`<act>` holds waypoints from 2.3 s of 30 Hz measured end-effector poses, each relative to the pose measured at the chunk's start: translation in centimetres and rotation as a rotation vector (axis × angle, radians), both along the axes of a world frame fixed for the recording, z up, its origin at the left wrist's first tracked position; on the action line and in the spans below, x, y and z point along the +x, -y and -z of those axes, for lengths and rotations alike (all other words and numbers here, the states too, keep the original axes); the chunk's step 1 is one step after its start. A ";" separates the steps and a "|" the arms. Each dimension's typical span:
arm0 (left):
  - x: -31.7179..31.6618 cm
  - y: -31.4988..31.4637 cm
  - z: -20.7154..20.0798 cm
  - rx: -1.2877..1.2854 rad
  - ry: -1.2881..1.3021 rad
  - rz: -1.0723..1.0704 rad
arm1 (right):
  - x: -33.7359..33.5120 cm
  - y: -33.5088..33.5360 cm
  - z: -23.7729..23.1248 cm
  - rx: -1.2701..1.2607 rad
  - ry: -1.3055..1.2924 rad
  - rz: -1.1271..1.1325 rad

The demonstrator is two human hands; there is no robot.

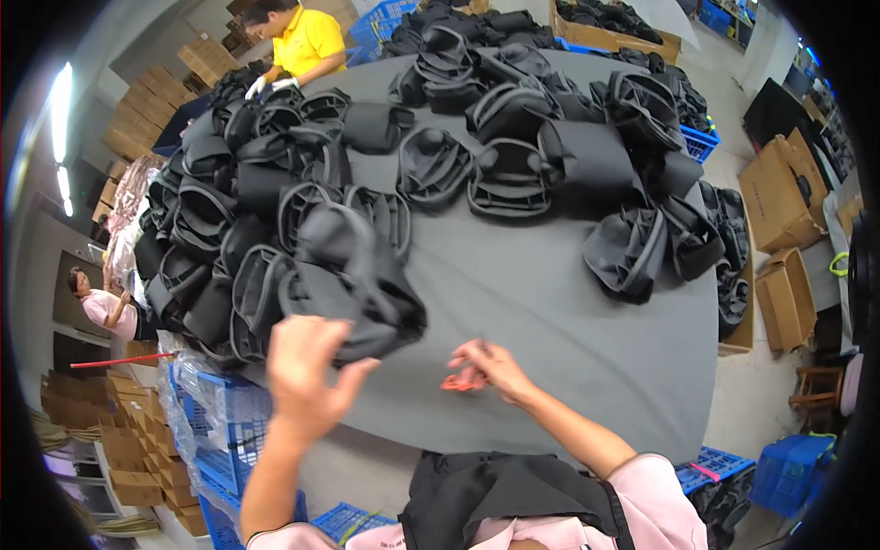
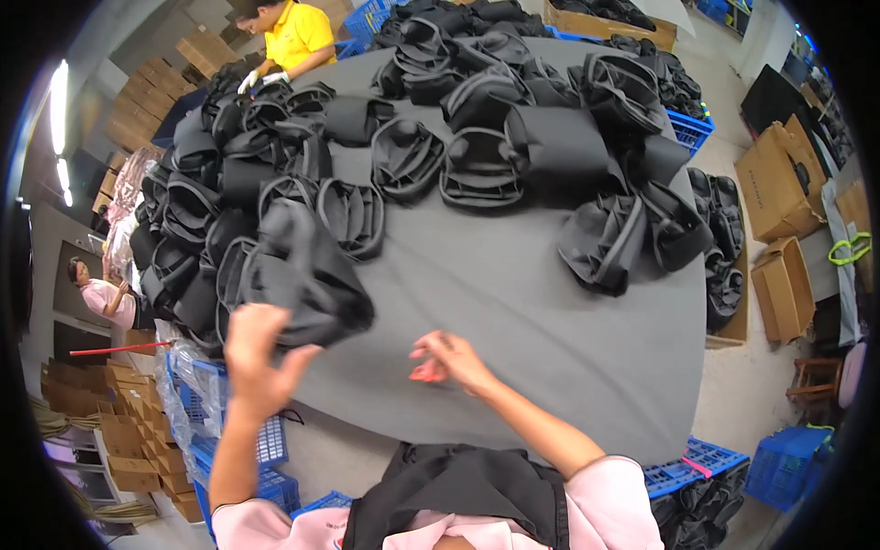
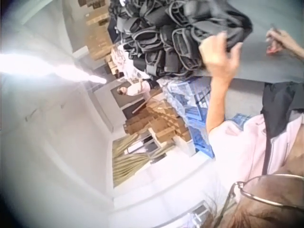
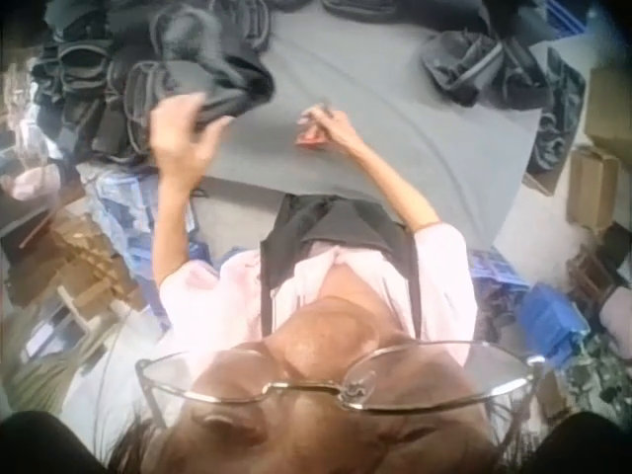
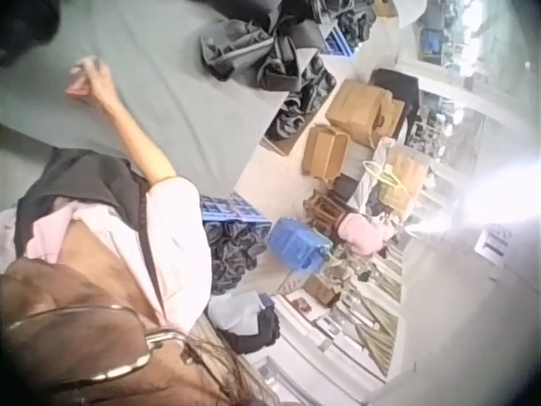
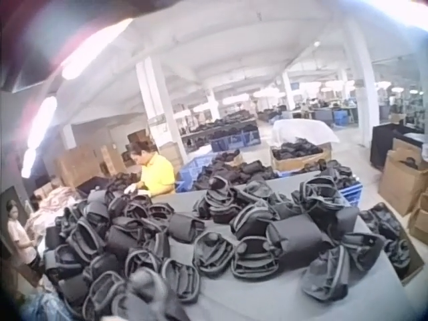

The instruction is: The recorder uses small thread snippers to remove excess threads from black fabric bags at a factory production table.

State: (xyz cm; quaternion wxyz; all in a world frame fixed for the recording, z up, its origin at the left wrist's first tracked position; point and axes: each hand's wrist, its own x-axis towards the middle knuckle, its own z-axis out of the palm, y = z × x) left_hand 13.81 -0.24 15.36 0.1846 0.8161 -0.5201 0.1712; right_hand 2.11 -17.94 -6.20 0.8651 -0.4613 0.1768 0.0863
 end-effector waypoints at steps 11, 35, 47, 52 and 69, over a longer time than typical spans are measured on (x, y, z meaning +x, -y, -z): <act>-10.1 4.6 16.6 0.255 -0.174 0.286 | -12.3 3.8 0.0 -0.349 -0.152 0.516; -15.5 7.6 19.2 0.105 -0.730 -0.251 | -11.1 2.7 0.7 0.464 -0.164 0.477; -11.6 11.5 20.2 -0.074 -1.163 -0.363 | -10.5 3.3 1.3 0.060 -0.162 0.497; -11.4 10.6 22.0 -0.224 -1.247 -0.356 | -12.3 3.0 1.3 -0.286 -0.196 0.453; -11.8 11.4 21.7 -0.302 -1.276 -0.383 | -13.2 4.0 0.0 -1.352 0.031 0.364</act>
